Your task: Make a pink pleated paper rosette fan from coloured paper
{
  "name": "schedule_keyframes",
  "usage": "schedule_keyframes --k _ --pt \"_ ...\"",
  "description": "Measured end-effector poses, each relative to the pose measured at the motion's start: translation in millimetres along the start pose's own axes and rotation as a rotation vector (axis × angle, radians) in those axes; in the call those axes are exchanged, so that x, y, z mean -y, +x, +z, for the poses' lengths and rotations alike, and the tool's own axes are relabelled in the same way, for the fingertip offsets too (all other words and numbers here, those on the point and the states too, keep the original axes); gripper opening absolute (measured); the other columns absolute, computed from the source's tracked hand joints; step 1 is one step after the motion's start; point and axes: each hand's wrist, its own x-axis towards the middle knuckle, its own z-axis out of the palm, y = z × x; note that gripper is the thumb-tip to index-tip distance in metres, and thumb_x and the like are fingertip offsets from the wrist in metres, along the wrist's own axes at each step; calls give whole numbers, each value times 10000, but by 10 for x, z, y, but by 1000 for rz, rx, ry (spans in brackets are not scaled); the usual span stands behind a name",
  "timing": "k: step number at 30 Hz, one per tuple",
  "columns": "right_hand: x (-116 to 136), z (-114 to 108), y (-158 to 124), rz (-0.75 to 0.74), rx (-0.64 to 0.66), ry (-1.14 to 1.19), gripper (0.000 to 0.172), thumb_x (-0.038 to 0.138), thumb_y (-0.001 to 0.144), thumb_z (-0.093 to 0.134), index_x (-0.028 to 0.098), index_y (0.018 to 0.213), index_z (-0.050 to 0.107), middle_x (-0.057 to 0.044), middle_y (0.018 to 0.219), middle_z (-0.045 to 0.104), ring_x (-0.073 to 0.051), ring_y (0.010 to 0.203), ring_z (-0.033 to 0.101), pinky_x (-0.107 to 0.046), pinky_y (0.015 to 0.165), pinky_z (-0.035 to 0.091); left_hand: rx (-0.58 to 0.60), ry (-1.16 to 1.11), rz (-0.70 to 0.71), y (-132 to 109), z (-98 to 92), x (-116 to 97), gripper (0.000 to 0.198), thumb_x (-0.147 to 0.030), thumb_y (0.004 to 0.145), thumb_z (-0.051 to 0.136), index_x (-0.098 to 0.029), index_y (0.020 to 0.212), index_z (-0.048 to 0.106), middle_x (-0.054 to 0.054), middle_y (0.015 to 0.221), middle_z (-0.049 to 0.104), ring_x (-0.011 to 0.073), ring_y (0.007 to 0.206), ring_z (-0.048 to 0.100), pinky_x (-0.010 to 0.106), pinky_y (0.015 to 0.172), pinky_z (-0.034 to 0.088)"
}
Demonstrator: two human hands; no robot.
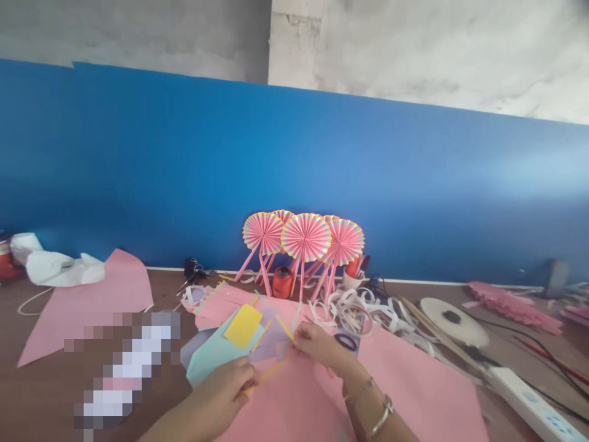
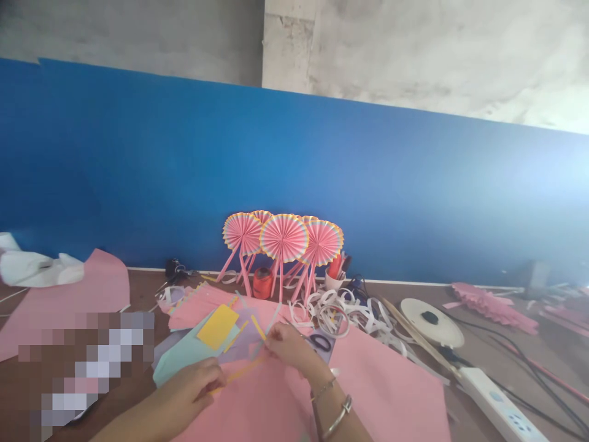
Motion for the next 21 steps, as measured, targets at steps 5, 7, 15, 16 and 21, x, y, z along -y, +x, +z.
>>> schedule_keyframes --k 5,7,15,16,21 --pt "62 3 119 -28 -115 13 75 113 653 556 173 613 539 46 553 549 -108 570 514 -209 532 349 11 64 59 7 -77 58 226 -92 818 441 -205 860 633 23 917 623 172 882 573 271 760 391" --pt "52 -51 97 -22 -137 27 82 106 638 555 172 594 536 39 547 557 -112 576 516 -209 527 346 17 106 93 24 -90 81 224 -98 840 456 -209 823 650 18 892 622 162 867 569 264 749 385" --pt "-115 -157 -128 68 -64 114 136 179 651 549 162 757 633 24 580 641 -52 365 399 -177 372 271 -75 512 193 -15 -65 -38 203 -122 855 530 -209 745 678 43 863 614 209 849 498 336 734 339" --pt "-141 -159 -149 75 -57 117 129 199 663 542 164 748 632 29 568 624 -47 348 376 -177 358 254 -83 505 189 -31 -76 -76 185 -133 845 545 -202 726 669 45 877 616 215 861 499 340 743 343" --pt "-162 -169 -254 39 -32 109 113 279 693 557 178 661 593 56 493 507 -63 389 389 -183 389 274 -218 221 124 78 -98 -219 124 -270 828 588 -220 919 656 54 989 626 249 955 526 385 851 383"
